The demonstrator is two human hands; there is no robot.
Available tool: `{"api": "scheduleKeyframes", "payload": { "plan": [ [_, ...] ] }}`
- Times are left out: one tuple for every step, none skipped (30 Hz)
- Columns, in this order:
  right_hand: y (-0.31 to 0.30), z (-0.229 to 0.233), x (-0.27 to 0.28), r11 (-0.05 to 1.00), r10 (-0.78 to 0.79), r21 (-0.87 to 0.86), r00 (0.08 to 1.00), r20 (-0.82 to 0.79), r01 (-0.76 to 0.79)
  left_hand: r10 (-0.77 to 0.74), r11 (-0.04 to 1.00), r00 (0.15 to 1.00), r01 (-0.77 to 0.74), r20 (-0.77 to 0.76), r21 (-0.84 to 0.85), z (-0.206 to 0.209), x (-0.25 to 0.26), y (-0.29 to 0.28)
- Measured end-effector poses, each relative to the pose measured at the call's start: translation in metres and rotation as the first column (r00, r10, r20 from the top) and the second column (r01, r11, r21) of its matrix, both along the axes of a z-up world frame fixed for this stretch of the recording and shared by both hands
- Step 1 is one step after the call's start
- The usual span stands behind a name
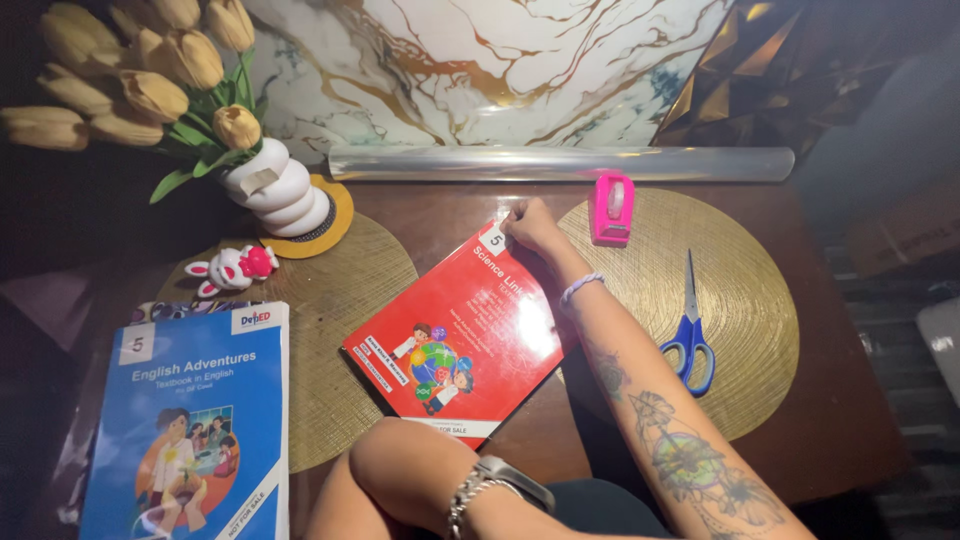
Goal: The person covers a red textbook with clear plastic film, smoothing it and taping the edges. They then pick up a yellow textbook and begin to cover it with the same plastic film.
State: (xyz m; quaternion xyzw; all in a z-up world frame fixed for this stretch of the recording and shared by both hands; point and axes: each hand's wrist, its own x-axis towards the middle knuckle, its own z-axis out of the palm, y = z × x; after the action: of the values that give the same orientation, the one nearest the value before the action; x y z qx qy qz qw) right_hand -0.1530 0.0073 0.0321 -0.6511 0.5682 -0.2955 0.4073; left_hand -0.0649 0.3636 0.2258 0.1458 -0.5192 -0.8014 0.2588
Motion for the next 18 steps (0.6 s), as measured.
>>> {"api": "scheduleKeyframes", "payload": {
  "plan": [
    [-0.002, -0.002, 0.000, 1.000, 0.002, 0.021, 1.000, 0.010, -0.002, 0.001, 1.000, 1.000, -0.001, 0.005, -0.006, -0.014, -0.002, -0.001],
    [-0.003, -0.003, -0.001, 0.999, 0.003, 0.042, 1.000, 0.020, -0.004, 0.008, 1.000, 1.000, -0.008, 0.011, -0.014, -0.026, -0.004, 0.000],
    [-0.005, -0.004, -0.001, 0.998, 0.004, 0.062, 0.999, 0.032, -0.006, 0.012, 1.000, 1.000, -0.012, 0.016, -0.015, -0.036, -0.006, 0.002],
    [-0.005, -0.006, -0.001, 0.999, 0.003, 0.055, 1.000, 0.030, -0.004, 0.010, 1.000, 1.000, -0.010, 0.020, -0.020, -0.041, -0.007, 0.005],
    [-0.005, -0.006, -0.001, 0.999, 0.001, 0.046, 1.000, 0.027, -0.002, 0.012, 1.000, 1.000, -0.011, 0.022, -0.027, -0.041, -0.007, 0.007],
    [-0.006, -0.007, -0.001, 0.999, -0.001, 0.037, 1.000, 0.025, 0.001, 0.011, 1.000, 1.000, -0.011, 0.024, -0.029, -0.039, -0.006, 0.009],
    [-0.006, -0.007, -0.002, 0.999, -0.002, 0.051, 0.999, 0.046, -0.001, 0.007, 1.000, 1.000, -0.006, 0.024, -0.029, -0.037, -0.005, 0.010],
    [-0.005, -0.006, -0.002, 0.998, -0.002, 0.065, 0.998, 0.066, -0.002, 0.004, 0.999, 1.000, -0.004, 0.025, -0.033, -0.035, -0.005, 0.010],
    [-0.003, -0.005, -0.001, 0.997, -0.002, 0.080, 0.996, 0.088, -0.005, 0.003, 0.999, 0.999, -0.002, 0.032, -0.034, -0.033, -0.003, 0.011],
    [-0.002, -0.005, -0.001, 0.997, -0.003, 0.077, 0.997, 0.076, -0.003, 0.007, 0.999, 0.999, -0.005, 0.035, -0.037, -0.031, -0.002, 0.011],
    [-0.004, -0.005, -0.001, 0.997, -0.002, 0.071, 0.998, 0.064, -0.002, 0.006, 0.999, 0.999, -0.004, 0.037, -0.038, -0.030, 0.000, 0.010],
    [-0.006, -0.006, -0.002, 0.998, -0.002, 0.066, 0.999, 0.052, -0.001, 0.007, 0.999, 0.999, -0.005, 0.045, -0.042, -0.029, 0.002, 0.008],
    [-0.007, -0.009, -0.003, 0.997, 0.000, 0.080, 0.998, 0.060, -0.005, 0.010, 0.999, 0.999, -0.008, 0.044, -0.045, -0.028, 0.004, 0.007],
    [-0.007, -0.010, -0.003, 0.996, 0.002, 0.093, 0.998, 0.068, -0.009, 0.015, 0.999, 0.999, -0.013, 0.046, -0.047, -0.027, 0.006, 0.005],
    [-0.008, -0.010, -0.003, 0.994, 0.004, 0.105, 0.997, 0.077, -0.012, 0.018, 0.998, 0.999, -0.015, 0.051, -0.054, -0.026, 0.008, 0.003],
    [-0.009, -0.009, -0.002, 0.996, 0.006, 0.088, 0.999, 0.048, -0.010, 0.022, 0.998, 0.998, -0.019, 0.054, -0.058, -0.026, 0.009, -0.001],
    [-0.010, -0.009, -0.001, 0.997, 0.003, 0.072, 1.000, 0.018, -0.005, 0.022, 0.998, 0.998, -0.018, 0.056, -0.062, -0.026, 0.010, -0.004],
    [-0.009, -0.008, -0.001, 0.998, 0.001, 0.056, 1.000, -0.012, 0.000, 0.021, 0.998, 0.998, -0.017, 0.060, -0.068, -0.027, 0.011, -0.008]
  ]
}}
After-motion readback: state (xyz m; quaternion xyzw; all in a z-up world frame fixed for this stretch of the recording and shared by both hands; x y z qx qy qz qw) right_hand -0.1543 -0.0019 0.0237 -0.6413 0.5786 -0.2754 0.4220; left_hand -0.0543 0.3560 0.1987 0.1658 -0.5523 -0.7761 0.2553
